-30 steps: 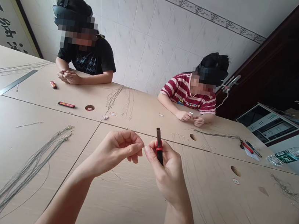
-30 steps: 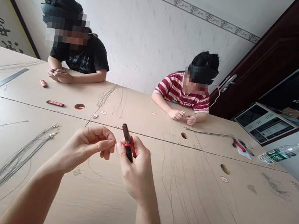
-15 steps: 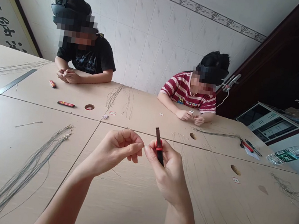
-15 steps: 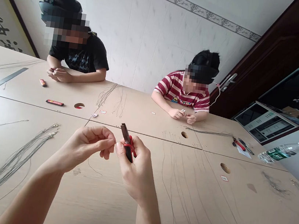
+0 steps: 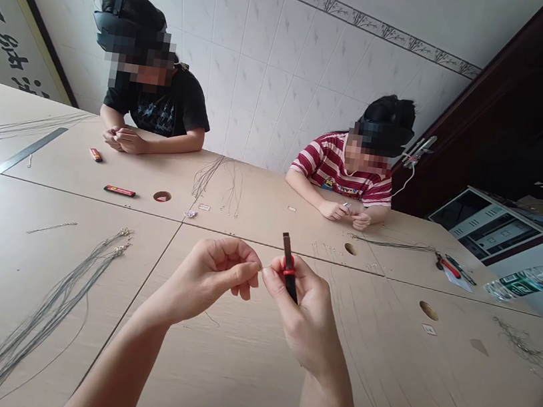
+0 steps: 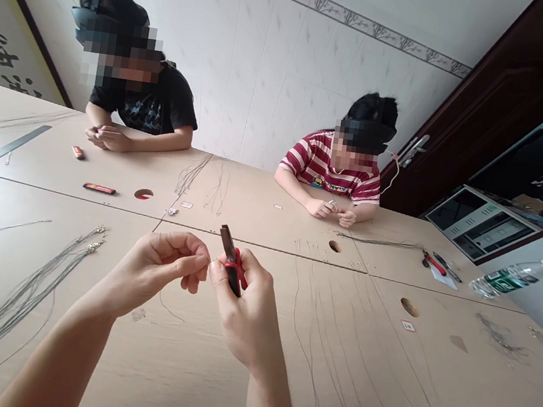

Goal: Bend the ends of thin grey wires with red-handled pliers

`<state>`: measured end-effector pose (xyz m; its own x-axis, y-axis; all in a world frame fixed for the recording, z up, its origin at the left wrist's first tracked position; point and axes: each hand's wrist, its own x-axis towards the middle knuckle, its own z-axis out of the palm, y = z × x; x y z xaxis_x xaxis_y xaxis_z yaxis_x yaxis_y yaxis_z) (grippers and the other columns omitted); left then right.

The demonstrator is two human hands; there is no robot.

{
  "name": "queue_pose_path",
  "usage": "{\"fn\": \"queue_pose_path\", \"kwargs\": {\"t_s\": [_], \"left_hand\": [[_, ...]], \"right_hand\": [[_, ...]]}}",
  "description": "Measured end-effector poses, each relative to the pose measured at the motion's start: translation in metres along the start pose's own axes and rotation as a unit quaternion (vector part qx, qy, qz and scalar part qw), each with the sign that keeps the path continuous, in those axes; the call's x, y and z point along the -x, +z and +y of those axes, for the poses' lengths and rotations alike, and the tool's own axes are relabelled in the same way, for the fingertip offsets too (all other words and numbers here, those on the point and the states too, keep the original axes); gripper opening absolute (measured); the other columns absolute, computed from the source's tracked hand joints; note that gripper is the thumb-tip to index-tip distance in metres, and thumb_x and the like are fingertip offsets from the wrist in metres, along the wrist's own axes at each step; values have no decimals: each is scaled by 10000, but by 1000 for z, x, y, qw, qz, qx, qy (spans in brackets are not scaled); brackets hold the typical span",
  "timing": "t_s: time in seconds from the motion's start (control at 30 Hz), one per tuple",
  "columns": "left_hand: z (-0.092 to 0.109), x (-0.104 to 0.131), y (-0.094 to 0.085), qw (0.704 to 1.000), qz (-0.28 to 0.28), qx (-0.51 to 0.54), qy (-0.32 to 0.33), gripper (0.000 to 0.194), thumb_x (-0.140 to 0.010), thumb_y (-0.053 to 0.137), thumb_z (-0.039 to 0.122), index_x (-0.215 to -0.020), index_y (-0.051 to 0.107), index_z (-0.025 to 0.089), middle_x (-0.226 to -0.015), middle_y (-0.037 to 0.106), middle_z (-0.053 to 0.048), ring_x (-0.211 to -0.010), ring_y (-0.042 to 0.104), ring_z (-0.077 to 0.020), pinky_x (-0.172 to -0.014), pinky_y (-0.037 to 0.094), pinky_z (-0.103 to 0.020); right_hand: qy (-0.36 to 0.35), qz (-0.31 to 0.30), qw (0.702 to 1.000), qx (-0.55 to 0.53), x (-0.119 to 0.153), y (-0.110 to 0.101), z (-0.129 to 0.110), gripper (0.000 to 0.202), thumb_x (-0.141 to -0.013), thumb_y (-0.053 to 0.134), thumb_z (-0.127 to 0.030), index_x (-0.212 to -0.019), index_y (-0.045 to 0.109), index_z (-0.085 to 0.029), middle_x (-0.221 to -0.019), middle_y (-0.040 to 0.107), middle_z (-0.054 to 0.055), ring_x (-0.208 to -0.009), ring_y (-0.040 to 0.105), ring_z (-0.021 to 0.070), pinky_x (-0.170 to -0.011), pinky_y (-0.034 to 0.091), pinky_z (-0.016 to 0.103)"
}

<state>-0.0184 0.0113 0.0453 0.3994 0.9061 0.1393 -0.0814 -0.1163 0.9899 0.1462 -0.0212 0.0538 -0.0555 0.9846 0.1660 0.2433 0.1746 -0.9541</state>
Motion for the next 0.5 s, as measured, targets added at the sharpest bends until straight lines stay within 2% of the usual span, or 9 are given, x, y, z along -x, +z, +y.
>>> {"fn": "queue_pose_path", "kwargs": {"t_s": [0.13,0.23,0.3,0.37,0.4,0.47,0.5], "left_hand": [[4,2,1,999,11,-40,6,161,-906,602,263,-791,650,160,-687,652,10,-601,606,-84,-587,494,-189],[9,10,5,990,38,-137,5,189,-927,579,343,-886,678,187,-828,709,-25,-685,649,-123,-612,522,-217],[15,21,8,970,93,-220,30,238,-917,591,400,-1075,667,239,-1068,713,-55,-898,684,-192,-627,549,-233],[23,35,12,934,170,-301,88,392,-896,616,402,-1278,575,322,-1377,576,-49,-1169,607,-267,-607,567,-232],[28,43,14,916,194,-330,120,435,-887,624,389,-1314,546,353,-1449,514,-33,-1233,568,-289,-597,575,-236],[37,59,17,901,193,-348,174,345,-898,601,348,-1243,598,364,-1361,594,-17,-1184,609,-285,-704,611,-288],[40,67,19,905,158,-347,189,274,-907,582,339,-1175,637,361,-1246,666,-15,-1106,651,-273,-739,619,-318]], "right_hand": [[1,-9,1000,-15,0,-2,2,219,-907,566,-354,-757,491,-213,-666,419,-33,-588,358,116,-532,321,242],[-8,-19,999,-27,0,-4,3,233,-919,560,-357,-751,488,-212,-670,413,-35,-597,354,114,-544,323,240],[-10,-18,999,-29,-1,-5,3,245,-922,562,-369,-749,491,-211,-674,404,-36,-603,352,114,-547,318,240],[-5,-7,1000,-23,-1,-5,5,248,-924,560,-376,-750,495,-211,-677,396,-36,-609,352,114,-547,315,239],[-2,-4,1000,-17,-2,-5,6,245,-927,555,-374,-752,497,-212,-678,394,-36,-610,351,114,-547,317,238],[-2,-3,1000,-5,-3,-5,8,239,-935,543,-369,-759,497,-214,-677,387,-38,-607,348,112,-547,325,232],[-3,-2,1000,-2,-4,-4,9,237,-938,538,-369,-762,494,-216,-677,382,-39,-603,344,112,-544,326,230]]}}
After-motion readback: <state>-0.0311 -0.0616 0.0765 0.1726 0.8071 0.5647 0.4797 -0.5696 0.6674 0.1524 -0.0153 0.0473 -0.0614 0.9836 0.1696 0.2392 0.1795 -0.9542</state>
